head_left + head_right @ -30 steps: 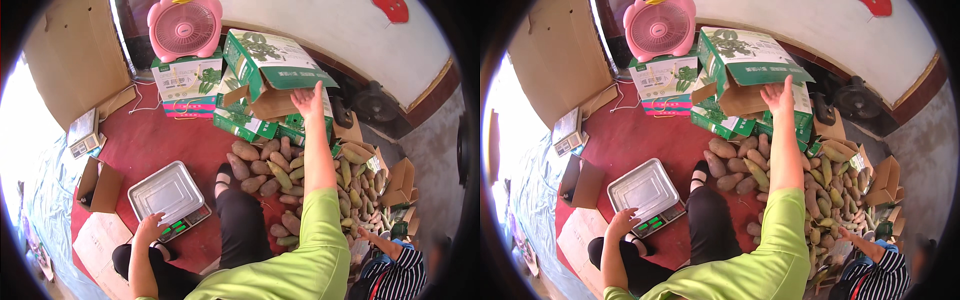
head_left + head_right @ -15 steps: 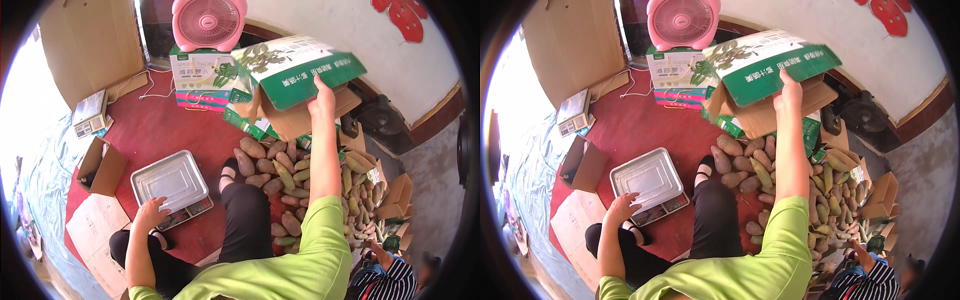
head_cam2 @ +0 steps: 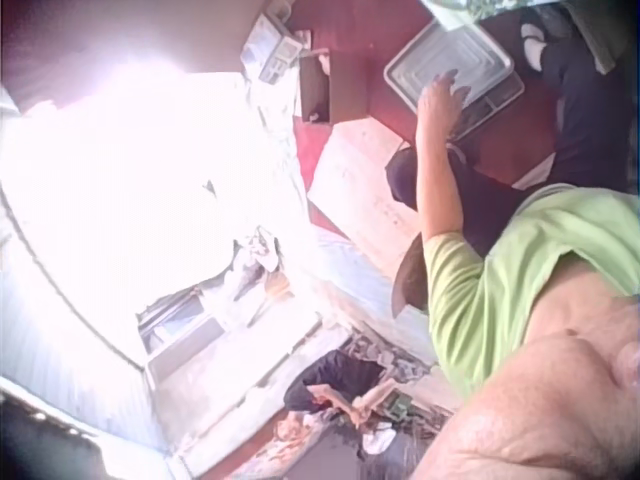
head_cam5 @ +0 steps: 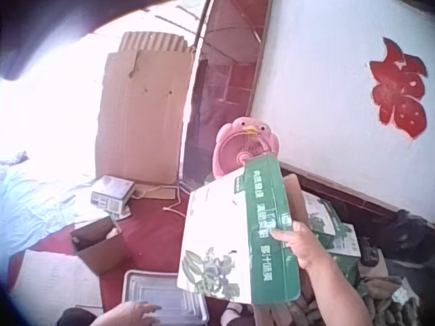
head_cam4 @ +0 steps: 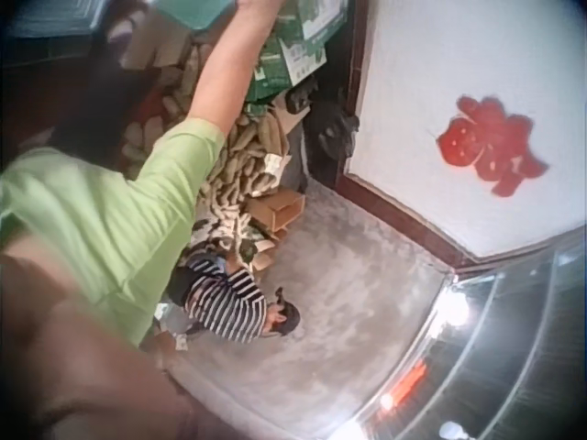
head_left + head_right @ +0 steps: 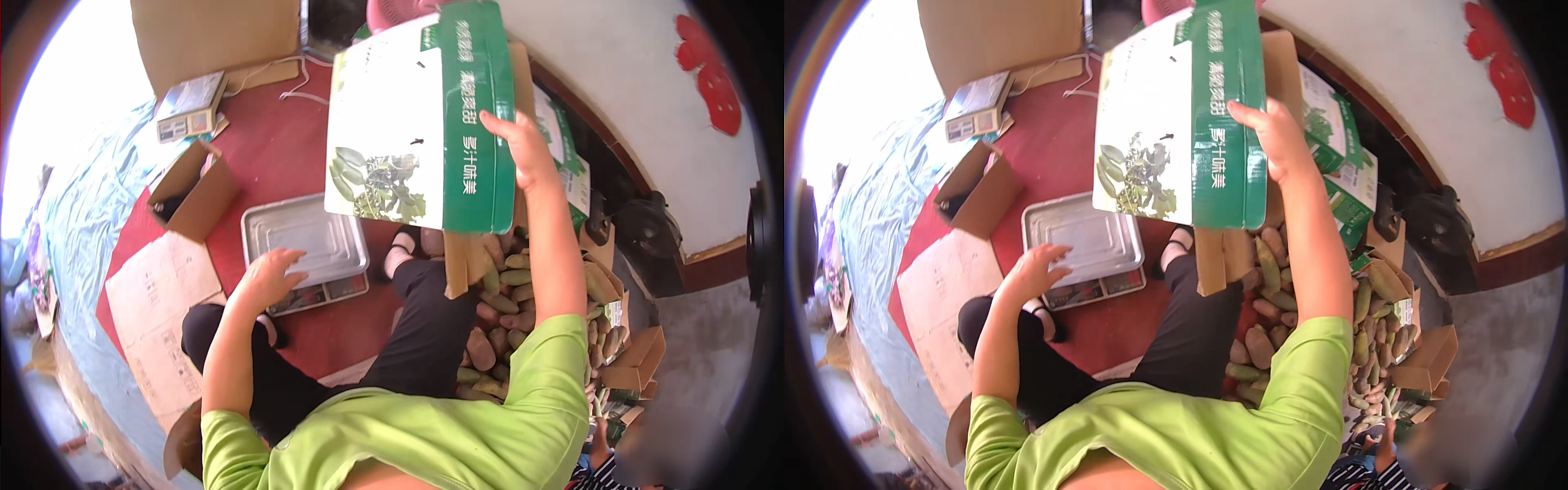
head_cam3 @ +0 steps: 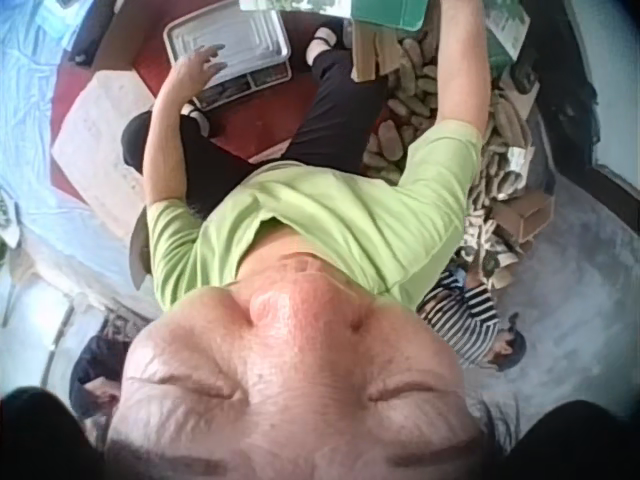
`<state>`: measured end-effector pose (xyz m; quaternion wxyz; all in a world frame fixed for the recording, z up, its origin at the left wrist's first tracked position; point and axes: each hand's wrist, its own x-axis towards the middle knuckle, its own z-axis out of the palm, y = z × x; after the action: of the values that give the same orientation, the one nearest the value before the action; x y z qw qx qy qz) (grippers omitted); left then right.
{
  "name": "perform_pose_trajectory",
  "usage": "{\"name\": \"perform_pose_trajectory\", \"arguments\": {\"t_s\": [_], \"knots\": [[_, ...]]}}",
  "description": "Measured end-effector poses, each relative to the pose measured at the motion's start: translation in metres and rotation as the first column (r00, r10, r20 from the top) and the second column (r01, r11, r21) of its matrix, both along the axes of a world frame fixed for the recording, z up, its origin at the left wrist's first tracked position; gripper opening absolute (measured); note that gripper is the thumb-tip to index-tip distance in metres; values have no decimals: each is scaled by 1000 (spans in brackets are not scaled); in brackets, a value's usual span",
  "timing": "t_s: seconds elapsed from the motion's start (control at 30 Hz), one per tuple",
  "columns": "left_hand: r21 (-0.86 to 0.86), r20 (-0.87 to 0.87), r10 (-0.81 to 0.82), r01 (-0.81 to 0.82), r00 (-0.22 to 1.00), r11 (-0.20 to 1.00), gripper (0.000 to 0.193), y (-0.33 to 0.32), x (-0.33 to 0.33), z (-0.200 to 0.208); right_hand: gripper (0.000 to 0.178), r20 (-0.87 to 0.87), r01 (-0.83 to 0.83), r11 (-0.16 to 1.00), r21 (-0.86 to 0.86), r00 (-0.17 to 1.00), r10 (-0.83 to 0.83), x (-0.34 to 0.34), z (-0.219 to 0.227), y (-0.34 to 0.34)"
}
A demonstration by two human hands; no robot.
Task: Pack produce from a pile into cardboard boxes and weigh them on a digital scale.
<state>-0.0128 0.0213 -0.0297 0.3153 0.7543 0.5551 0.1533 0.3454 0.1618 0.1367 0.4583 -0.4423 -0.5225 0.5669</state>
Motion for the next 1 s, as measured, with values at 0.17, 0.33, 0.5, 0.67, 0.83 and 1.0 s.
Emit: {"name": "perform_pose_trajectory", "arguments": {"t_s": [0.17,0.33,0.5,0.67,0.83,1.0], "knots": [[166,164,71,-99,984,981,37,6,-2,12,28,351,-219,975,45,917,189,-68,-17,12],[230,-65,179,-160,982,960,47,7,-5,3,30,724,-515,838,179,646,242,-131,-59,-5],[-9,-167,144,-148,975,989,47,4,-9,-19,21,830,-641,657,398,557,40,-169,-117,-31],[-131,-162,142,-164,977,978,49,0,-10,-24,24,874,-720,525,454,473,-108,-181,-122,-48],[-57,-246,58,-74,968,996,56,-2,-8,-33,20,842,-713,472,518,523,-133,-175,-133,-57],[-51,-261,-52,40,964,998,66,1,-3,-41,17,863,-722,489,490,480,-156,-173,-145,-73]]}}
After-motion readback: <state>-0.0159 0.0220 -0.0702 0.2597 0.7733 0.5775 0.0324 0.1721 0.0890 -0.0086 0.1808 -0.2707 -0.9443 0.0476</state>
